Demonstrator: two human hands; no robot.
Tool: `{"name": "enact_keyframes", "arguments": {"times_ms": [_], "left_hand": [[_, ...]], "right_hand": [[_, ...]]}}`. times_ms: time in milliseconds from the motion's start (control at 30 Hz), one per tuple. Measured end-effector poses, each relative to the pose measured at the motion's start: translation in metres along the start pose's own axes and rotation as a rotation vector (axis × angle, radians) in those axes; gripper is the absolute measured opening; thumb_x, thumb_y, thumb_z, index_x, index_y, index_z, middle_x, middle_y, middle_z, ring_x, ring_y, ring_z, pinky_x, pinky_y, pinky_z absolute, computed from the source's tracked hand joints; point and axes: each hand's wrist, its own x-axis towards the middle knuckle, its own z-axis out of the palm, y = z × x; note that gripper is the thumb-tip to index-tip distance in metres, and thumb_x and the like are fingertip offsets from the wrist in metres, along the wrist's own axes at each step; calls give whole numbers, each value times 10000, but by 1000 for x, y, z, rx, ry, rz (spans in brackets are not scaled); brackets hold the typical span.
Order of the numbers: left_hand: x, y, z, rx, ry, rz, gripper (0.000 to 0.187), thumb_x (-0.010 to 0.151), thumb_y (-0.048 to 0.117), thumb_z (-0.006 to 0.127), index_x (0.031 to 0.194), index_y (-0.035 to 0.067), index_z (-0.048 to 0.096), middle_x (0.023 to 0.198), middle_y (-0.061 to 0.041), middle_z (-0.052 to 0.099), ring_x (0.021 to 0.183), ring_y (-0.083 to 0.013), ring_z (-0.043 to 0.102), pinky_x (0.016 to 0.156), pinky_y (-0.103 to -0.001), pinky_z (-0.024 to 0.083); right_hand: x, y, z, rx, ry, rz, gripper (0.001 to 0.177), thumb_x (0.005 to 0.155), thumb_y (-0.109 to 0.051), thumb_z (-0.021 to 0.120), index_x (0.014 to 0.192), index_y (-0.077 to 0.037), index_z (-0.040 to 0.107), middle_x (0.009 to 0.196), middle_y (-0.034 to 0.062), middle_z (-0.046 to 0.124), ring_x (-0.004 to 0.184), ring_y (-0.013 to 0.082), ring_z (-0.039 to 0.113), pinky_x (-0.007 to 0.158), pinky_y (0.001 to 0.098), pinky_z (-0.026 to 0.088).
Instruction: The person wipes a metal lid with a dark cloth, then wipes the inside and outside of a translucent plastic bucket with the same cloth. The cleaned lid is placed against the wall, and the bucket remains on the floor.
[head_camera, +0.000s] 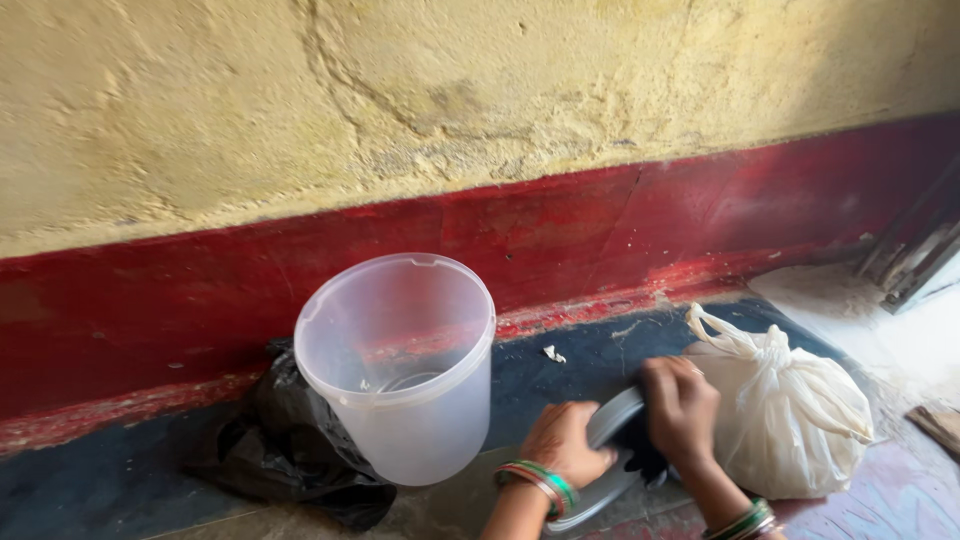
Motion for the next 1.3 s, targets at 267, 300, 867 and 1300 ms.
{"name": "enact_keyframes", "arguments": {"times_ms": [267, 300, 867, 1300], "left_hand": [[17, 3, 19, -119, -8, -112, 184, 725, 119, 731, 850, 2, 662, 846, -248, 702, 907, -431, 693, 817, -480, 551], [18, 4, 22, -122, 0, -91, 176, 724, 111, 726, 852, 5, 668, 843, -245, 702, 897, -430, 695, 813, -477, 550], [21, -39, 54, -512, 219, -284, 410, 815, 495, 811, 887, 91, 819, 682, -48, 739, 623, -97, 625, 633, -323, 519], [29, -73, 59, -381, 395, -355, 715, 966, 631, 547, 678, -21, 608, 549, -169, 446, 527, -218, 404, 541, -445, 402]], "right_hand": [[13, -65, 8, -33, -91, -118, 288, 961, -151, 523, 743, 36, 548, 714, 174, 445, 702, 331, 467, 697, 380, 404], [12, -59, 7, -21, -93, -101, 279, 957, -149, 524, 753, 39, 556, 710, 171, 451, 700, 322, 469, 695, 379, 402], [-54, 76, 52, 453, 113, 807, 626, 1029, -392, 394, 1590, -129, 306, 1614, 129, 370, 1473, 269, 360, 1202, 356, 238], [-61, -36, 65, 355, -175, 237, 650, 1074, -290, 383, 1605, 43, 212, 1730, 192, 164, 1612, 271, 86, 1260, 352, 62]]}}
